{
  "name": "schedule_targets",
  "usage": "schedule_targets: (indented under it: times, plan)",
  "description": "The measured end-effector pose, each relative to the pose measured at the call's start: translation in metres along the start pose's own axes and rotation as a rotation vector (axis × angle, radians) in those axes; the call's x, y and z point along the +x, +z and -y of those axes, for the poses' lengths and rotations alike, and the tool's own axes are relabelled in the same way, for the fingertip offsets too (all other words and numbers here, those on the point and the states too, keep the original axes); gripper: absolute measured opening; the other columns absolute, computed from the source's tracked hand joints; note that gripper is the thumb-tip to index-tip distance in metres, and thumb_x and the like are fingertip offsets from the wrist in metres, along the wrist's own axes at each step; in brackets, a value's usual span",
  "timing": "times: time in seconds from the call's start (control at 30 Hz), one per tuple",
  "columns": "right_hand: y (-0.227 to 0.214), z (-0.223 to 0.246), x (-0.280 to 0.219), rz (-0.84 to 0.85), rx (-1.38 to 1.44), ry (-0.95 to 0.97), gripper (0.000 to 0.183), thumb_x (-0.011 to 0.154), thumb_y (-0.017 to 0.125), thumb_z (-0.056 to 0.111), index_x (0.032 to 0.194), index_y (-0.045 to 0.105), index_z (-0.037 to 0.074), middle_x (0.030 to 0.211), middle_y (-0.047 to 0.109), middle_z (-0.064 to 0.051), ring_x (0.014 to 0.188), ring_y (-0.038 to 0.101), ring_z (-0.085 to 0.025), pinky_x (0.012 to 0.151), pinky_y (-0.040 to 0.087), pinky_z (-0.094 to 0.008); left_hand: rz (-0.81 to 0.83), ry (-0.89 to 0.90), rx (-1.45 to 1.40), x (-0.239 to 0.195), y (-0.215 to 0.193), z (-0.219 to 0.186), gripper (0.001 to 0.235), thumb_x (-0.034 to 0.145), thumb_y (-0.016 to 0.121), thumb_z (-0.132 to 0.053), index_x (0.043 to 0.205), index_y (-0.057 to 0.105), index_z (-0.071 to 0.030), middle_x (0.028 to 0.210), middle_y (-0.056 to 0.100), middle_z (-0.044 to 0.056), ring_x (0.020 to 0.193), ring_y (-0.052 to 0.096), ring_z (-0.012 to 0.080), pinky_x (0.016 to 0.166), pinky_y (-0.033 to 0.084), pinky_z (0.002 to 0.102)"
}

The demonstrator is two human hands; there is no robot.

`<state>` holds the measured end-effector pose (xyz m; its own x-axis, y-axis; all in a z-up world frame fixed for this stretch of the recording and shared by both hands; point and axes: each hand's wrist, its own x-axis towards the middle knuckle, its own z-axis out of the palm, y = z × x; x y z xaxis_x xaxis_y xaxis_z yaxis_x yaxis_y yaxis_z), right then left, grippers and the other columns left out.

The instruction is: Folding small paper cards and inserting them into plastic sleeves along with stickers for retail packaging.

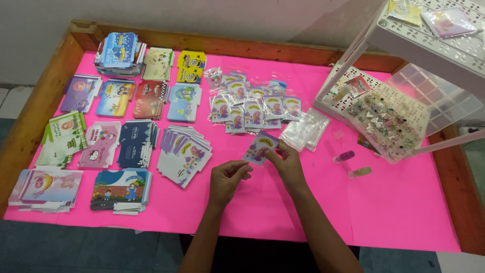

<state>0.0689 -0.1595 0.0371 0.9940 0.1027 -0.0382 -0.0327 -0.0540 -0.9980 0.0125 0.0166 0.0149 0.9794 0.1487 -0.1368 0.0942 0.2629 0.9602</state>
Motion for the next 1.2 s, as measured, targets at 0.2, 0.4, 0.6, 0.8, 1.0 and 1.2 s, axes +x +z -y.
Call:
schedule_targets:
  times: [0.2, 0.4, 0.6, 0.8, 1.0, 1.2]
  plan:
    - [-0.004, 0.015, 0.004, 0.066, -0.192, 0.008, 0.018, 0.084, 0.078, 0.017, 0.099, 0.079, 0.007, 0.118, 0.071, -0.009, 0.12, 0.061, -0.025, 0.113, 0.035, -0.047, 0.006, 0.032, -0.026, 0.0, 0.001, -0.001, 0.017, 0.089, 0.078, -0.004, 0.104, 0.078, 0.004, 0.087, 0.08, 0.023, 0.073, 0.077, 0.0249, 0.068, 0.066, 0.037]
    - [-0.008, 0.018, 0.009, 0.109, -0.343, -0.02, 0.023, 0.083, 0.077, 0.02, 0.102, 0.077, 0.007, 0.123, 0.069, -0.013, 0.125, 0.059, -0.036, 0.114, 0.037, -0.054, -0.019, 0.075, 0.029, 0.004, 0.003, 0.007, 0.018, 0.088, 0.081, -0.007, 0.105, 0.08, 0.0, 0.096, 0.08, 0.017, 0.081, 0.075, 0.0187, 0.075, 0.066, 0.036]
    - [-0.004, 0.037, 0.006, 0.048, -0.335, -0.199, 0.036, 0.089, 0.076, 0.022, 0.123, 0.07, 0.013, 0.115, 0.074, -0.008, 0.112, 0.067, -0.024, 0.106, 0.045, -0.045, 0.004, 0.076, 0.072, 0.001, 0.0, 0.003, 0.012, 0.09, 0.078, -0.006, 0.1, 0.081, -0.001, 0.09, 0.08, 0.013, 0.083, 0.07, 0.0129, 0.076, 0.063, 0.035]
    - [-0.002, 0.032, 0.013, 0.075, -0.572, -0.491, 0.022, 0.086, 0.079, 0.017, 0.107, 0.077, 0.022, 0.095, 0.076, 0.003, 0.095, 0.069, -0.02, 0.098, 0.045, -0.041, 0.0, 0.079, 0.052, -0.003, 0.005, -0.009, 0.013, 0.09, 0.078, -0.006, 0.102, 0.081, -0.002, 0.085, 0.079, 0.011, 0.084, 0.066, 0.0098, 0.078, 0.06, 0.035]
    - [0.007, 0.029, 0.0, 0.117, -0.786, -0.641, 0.02, 0.088, 0.076, 0.022, 0.107, 0.076, 0.026, 0.12, 0.067, 0.003, 0.119, 0.056, -0.024, 0.108, 0.032, -0.048, -0.006, 0.108, 0.023, 0.001, 0.0, 0.002, 0.013, 0.093, 0.075, -0.009, 0.102, 0.08, -0.001, 0.083, 0.079, 0.013, 0.082, 0.069, 0.0131, 0.078, 0.06, 0.035]
    - [0.016, 0.01, -0.009, 0.053, -0.848, -0.767, 0.036, 0.088, 0.076, 0.029, 0.124, 0.072, 0.029, 0.135, 0.06, 0.0, 0.129, 0.048, -0.027, 0.109, 0.027, -0.048, -0.056, 0.041, -0.044, -0.003, 0.002, -0.015, 0.015, 0.095, 0.074, -0.013, 0.103, 0.08, -0.002, 0.081, 0.078, 0.01, 0.076, 0.069, 0.0124, 0.074, 0.059, 0.033]
